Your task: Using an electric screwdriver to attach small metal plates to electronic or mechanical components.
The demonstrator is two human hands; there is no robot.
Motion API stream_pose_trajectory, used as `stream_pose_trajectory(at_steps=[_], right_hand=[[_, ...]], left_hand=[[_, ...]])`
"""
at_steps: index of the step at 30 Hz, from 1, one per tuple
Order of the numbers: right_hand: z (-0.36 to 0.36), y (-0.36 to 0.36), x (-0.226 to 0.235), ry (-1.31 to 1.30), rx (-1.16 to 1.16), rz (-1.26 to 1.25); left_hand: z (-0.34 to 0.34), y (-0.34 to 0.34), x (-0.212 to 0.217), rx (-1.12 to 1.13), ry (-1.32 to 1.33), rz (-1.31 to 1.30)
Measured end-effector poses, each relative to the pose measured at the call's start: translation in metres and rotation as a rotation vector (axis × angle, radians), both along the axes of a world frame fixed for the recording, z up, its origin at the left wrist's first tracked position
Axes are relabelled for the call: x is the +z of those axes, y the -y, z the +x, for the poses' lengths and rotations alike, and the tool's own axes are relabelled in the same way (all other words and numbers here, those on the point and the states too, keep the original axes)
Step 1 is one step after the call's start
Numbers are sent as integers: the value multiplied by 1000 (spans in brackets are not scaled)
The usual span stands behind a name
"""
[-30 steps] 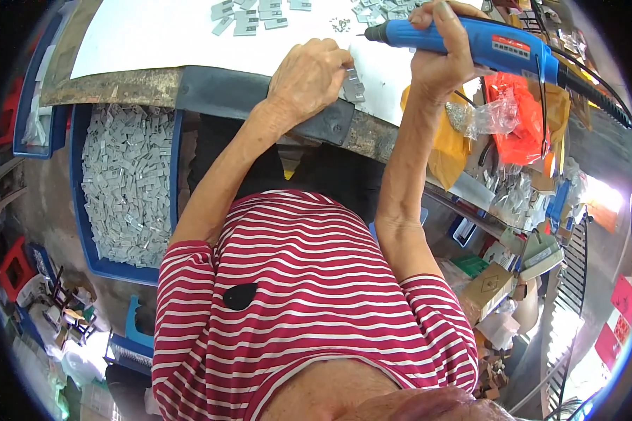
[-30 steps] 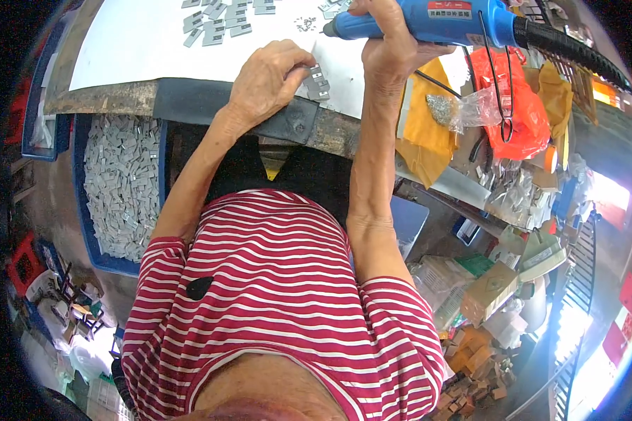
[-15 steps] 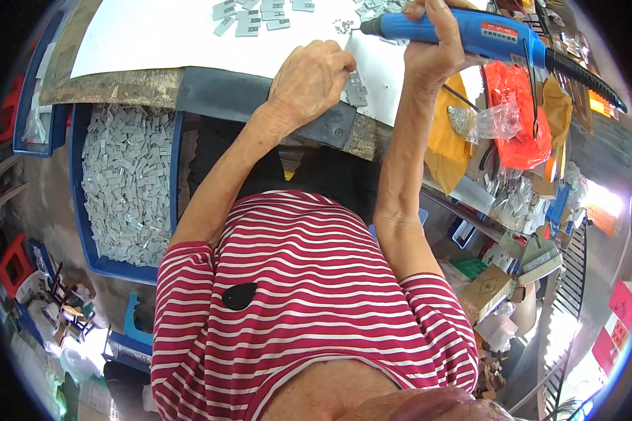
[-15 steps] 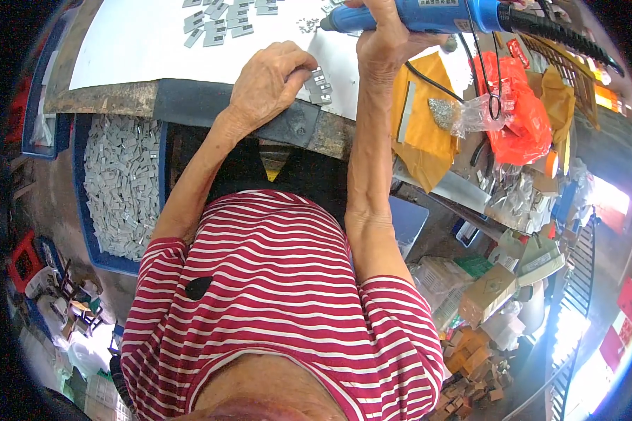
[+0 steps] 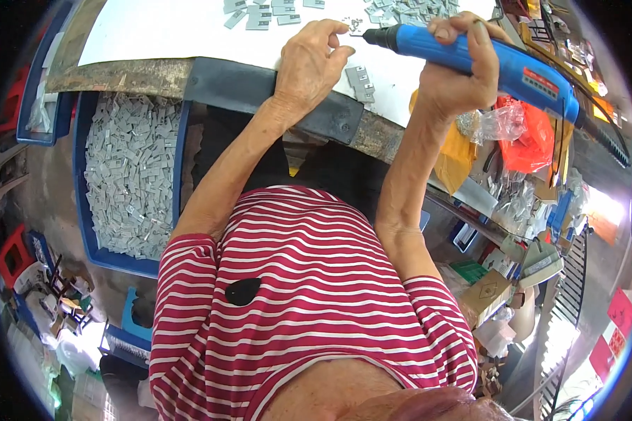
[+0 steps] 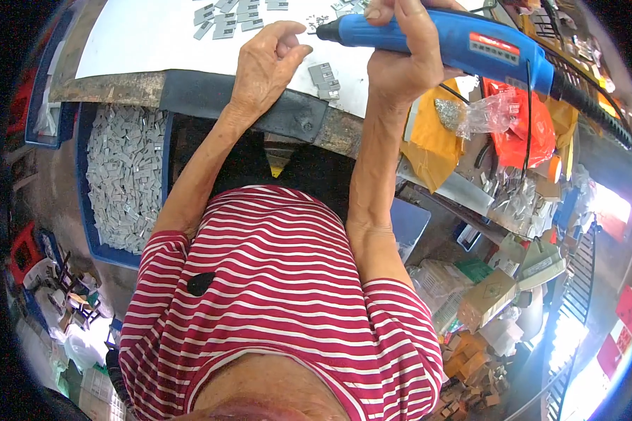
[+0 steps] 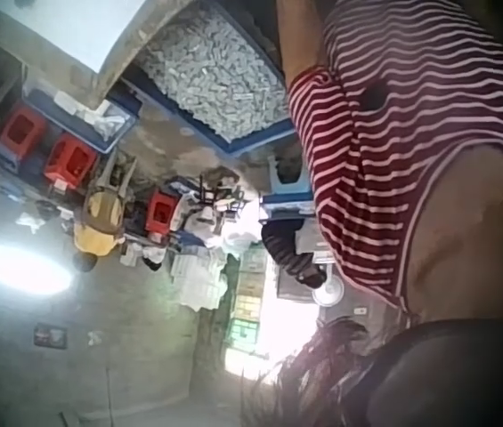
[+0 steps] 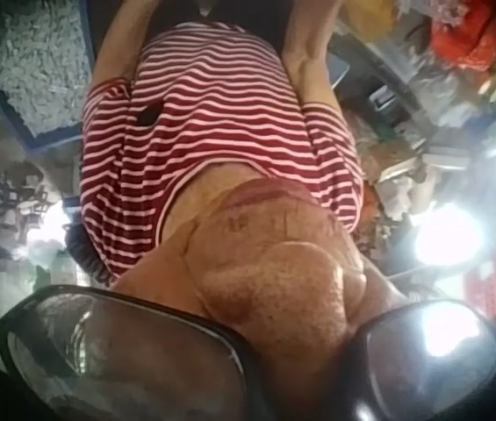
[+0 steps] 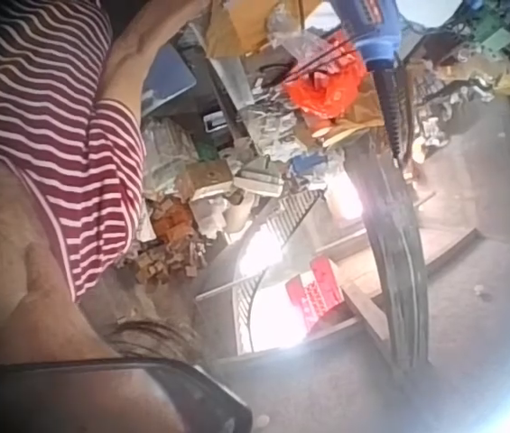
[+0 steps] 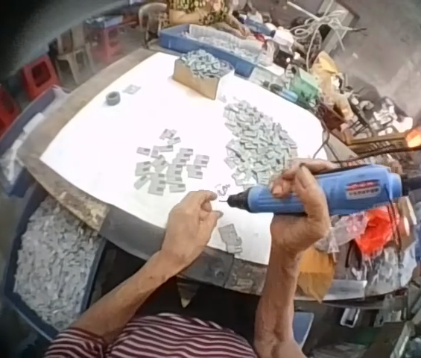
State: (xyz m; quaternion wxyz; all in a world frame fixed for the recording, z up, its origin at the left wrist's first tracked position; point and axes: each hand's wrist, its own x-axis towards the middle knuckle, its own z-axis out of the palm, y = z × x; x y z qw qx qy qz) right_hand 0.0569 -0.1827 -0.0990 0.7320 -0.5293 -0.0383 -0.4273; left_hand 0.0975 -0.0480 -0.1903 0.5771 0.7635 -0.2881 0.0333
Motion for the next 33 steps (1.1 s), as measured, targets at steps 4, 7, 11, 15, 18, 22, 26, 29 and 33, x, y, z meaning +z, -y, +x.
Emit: stream_pose_trajectory(at_steps=[4,7,11,15,18,22,26,29,33], right_hand=[[-6,-4,2,35,71,113],[-8,-7,3,31,62,117],[-8,-5,1,17,60,84],[-10,-4,0,9,54,85],[-10,-3,0,-3,57,89],[-11,-4,0,-4,68,99],[-11,-4,1,-7,65,99],[-11,-3,2,-14,70,97],[-13,1,3,-32,66,111]], left_hand=[[0,-2,1,26,23,32],[-1,-2,3,8,-41,-14],[-1,-3,3,-1,-37,-38],[-2,-2,4,-1,-25,-38],[-2,-3,3,0,-9,-34],[-2,-3,1,-16,7,-53],[-2,-3,1,-15,27,-51],[-2,-4,3,-27,28,-56],[-3,-4,5,-57,5,-87]])
